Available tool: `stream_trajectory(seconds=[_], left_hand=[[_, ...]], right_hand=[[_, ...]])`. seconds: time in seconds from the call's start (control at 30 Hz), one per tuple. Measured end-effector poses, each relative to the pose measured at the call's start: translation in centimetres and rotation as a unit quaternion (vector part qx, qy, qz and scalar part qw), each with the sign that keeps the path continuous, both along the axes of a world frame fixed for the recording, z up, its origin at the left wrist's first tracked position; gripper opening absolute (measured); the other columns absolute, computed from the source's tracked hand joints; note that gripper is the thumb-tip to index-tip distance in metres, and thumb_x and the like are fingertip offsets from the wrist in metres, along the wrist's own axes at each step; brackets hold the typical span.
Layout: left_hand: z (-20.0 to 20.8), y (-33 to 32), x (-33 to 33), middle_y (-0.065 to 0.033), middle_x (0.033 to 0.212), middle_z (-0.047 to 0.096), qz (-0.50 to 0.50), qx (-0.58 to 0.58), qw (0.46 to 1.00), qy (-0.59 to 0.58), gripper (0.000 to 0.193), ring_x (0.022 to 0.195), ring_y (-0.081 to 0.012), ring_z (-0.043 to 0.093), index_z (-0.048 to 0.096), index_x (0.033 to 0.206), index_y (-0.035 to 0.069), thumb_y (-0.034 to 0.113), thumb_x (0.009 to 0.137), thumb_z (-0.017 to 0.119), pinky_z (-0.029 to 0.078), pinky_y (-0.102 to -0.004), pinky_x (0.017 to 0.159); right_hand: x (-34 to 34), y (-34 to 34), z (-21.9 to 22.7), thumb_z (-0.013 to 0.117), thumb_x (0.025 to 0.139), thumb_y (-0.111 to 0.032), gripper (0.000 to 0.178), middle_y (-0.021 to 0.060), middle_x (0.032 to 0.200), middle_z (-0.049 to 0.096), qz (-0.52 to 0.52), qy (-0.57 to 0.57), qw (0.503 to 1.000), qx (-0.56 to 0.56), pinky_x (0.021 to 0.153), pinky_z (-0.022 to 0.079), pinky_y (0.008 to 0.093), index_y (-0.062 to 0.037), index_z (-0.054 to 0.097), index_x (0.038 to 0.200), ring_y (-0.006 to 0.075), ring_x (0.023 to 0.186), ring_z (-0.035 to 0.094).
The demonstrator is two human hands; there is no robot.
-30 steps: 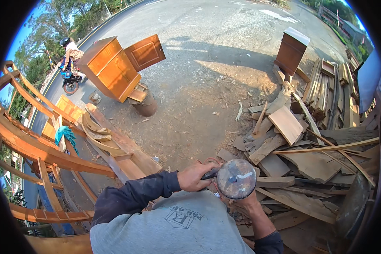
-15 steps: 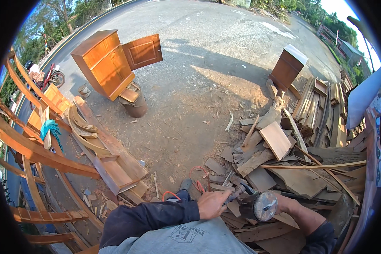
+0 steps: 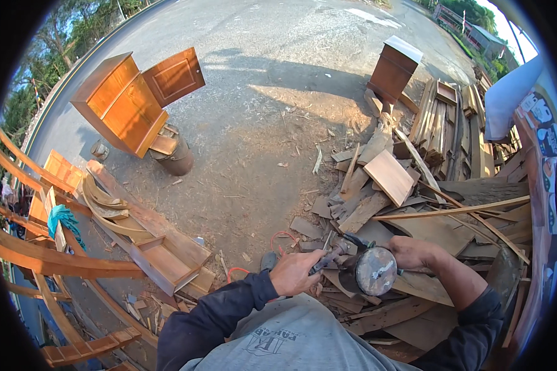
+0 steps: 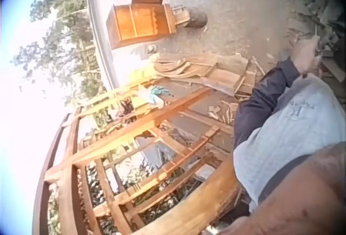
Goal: The person uses a spray gun to apply a finish to the interior and exterior surfaces of a wooden cabinet.
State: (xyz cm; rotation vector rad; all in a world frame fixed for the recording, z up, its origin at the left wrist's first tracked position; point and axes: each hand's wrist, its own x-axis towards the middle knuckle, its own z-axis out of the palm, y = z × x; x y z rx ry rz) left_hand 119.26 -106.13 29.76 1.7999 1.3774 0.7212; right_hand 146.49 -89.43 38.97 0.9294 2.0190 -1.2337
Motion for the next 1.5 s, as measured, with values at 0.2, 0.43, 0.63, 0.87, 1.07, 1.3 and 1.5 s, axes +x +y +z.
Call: stream_trajectory(seconds=[0.2,0.43,0.63,0.87,1.07,1.3,1.5], left_hand=[[3.2,4.1,-2.3,-0.0243,0.096,0.069,-0.080,-0.024,0.996,0.019,0.043,0.087,-0.0420,0.068,0.056,0.127,0.002,0.014,0.087,0.065,0.052,-0.0463,0.078],[6.1,5.7,-7.7,-0.0152,0.144,0.054,-0.108,-0.017,0.992,-0.059,0.056,0.134,-0.0298,0.049,0.057,0.138,0.006,0.019,0.087,0.075,0.035,-0.0411,0.114],[8.1,6.9,-8.1,-0.0153,0.144,0.054,-0.119,0.002,0.992,-0.051,0.055,0.134,-0.0305,0.048,0.057,0.138,0.006,0.018,0.087,0.074,0.035,-0.0414,0.114],[9.5,6.4,-6.7,-0.0154,0.144,0.054,-0.111,0.050,0.992,-0.033,0.055,0.134,-0.0313,0.048,0.057,0.139,0.006,0.017,0.088,0.073,0.035,-0.0418,0.114],[9.6,4.8,-5.3,-0.0154,0.144,0.054,-0.093,0.100,0.990,-0.023,0.054,0.134,-0.0320,0.048,0.057,0.139,0.007,0.016,0.088,0.073,0.035,-0.0421,0.114],[10.1,3.2,-3.6,-0.0155,0.144,0.054,-0.105,0.136,0.985,0.006,0.053,0.134,-0.0328,0.048,0.057,0.139,0.007,0.015,0.088,0.072,0.035,-0.0425,0.114],[10.2,2.3,-1.0,-0.0156,0.144,0.055,-0.139,0.164,0.976,0.039,0.053,0.134,-0.0335,0.048,0.057,0.139,0.007,0.014,0.089,0.071,0.035,-0.0428,0.114]], right_hand=[[5.0,-1.7,-9.5,0.069,0.076,-0.005,0.028,0.0227,0.119,0.064,-0.199,0.354,0.868,0.284,0.093,0.050,0.0382,0.0036,0.066,0.102,0.0374,0.107,0.064],[-1.4,-3.9,-14.0,0.070,0.067,0.005,0.027,0.0223,0.135,0.059,-0.270,0.592,0.604,0.460,0.113,0.040,0.0482,0.0040,0.065,0.093,0.0405,0.129,0.056],[-2.2,-3.7,-11.2,0.068,0.069,0.004,0.028,0.0228,0.133,0.059,-0.271,0.658,0.494,0.500,0.116,0.034,0.0570,0.0021,0.072,0.097,0.0408,0.130,0.055],[-1.2,-2.9,-9.9,0.074,0.069,0.001,0.024,0.0182,0.135,0.060,-0.196,0.678,0.478,0.522,0.119,0.033,0.0544,-0.0020,0.070,0.092,0.0368,0.133,0.054],[-1.1,-2.8,-9.1,0.075,0.074,-0.006,0.021,0.0161,0.123,0.062,-0.135,0.699,0.464,0.528,0.106,0.047,0.0562,-0.0005,0.060,0.088,0.0383,0.115,0.062],[-0.8,-4.1,-9.6,0.075,0.073,-0.003,0.027,0.0170,0.114,0.061,-0.154,0.683,0.432,0.568,0.100,0.050,0.0567,0.0009,0.057,0.092,0.0399,0.110,0.063],[-0.5,-3.9,-9.9,0.072,0.064,0.004,0.032,0.0217,0.111,0.060,-0.145,0.703,0.446,0.534,0.094,0.050,0.0561,0.0046,0.052,0.089,0.0420,0.106,0.063]])
